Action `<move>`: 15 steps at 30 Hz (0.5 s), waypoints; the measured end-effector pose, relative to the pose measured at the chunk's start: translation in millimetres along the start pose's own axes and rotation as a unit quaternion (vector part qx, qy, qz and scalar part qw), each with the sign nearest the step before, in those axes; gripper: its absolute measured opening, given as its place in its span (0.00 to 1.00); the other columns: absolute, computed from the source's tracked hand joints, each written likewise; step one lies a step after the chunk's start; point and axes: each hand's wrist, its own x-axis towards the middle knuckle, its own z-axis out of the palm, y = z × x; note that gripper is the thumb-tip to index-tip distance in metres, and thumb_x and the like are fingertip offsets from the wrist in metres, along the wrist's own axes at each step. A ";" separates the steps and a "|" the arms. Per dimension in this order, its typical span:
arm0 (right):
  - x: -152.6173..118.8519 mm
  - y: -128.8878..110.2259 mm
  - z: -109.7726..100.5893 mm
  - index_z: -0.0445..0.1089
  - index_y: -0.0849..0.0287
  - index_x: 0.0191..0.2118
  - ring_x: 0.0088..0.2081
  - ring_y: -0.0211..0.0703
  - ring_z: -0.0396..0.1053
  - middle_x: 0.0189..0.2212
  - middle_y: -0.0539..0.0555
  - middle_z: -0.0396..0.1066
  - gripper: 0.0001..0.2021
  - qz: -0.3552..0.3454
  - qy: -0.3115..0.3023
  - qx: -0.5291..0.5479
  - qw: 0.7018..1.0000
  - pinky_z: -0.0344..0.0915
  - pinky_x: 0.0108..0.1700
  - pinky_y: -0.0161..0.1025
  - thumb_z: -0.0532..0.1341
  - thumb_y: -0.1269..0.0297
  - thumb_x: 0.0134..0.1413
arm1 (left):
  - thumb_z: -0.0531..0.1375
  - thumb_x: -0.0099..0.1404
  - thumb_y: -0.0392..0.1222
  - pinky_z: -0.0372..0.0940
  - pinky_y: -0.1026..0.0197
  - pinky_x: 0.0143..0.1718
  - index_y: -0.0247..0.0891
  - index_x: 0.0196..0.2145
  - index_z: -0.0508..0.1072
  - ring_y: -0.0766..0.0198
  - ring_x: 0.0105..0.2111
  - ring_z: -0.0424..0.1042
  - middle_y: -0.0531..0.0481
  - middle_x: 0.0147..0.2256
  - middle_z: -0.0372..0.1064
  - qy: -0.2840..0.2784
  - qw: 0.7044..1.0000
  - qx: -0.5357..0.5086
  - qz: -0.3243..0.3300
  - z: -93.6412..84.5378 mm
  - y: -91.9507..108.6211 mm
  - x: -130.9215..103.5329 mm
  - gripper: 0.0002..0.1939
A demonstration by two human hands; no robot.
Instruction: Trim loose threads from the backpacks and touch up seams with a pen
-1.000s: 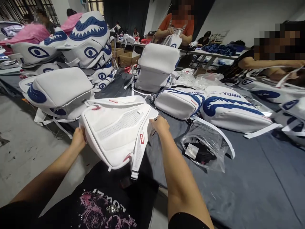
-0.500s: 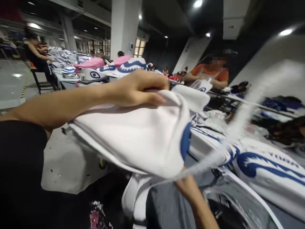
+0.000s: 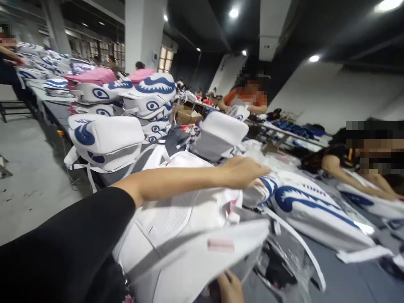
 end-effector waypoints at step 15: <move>-15.7 -88.8 -0.6 0.71 0.57 0.46 0.24 0.39 0.71 0.26 0.49 0.75 0.17 -0.147 0.127 0.016 0.981 0.62 0.24 0.33 0.64 0.57 0.51 | 0.52 0.72 0.56 0.45 0.29 0.68 0.41 0.70 0.58 0.33 0.71 0.41 0.38 0.72 0.44 -0.112 0.980 -0.149 -0.064 175.8 77.1 -214.5 0.33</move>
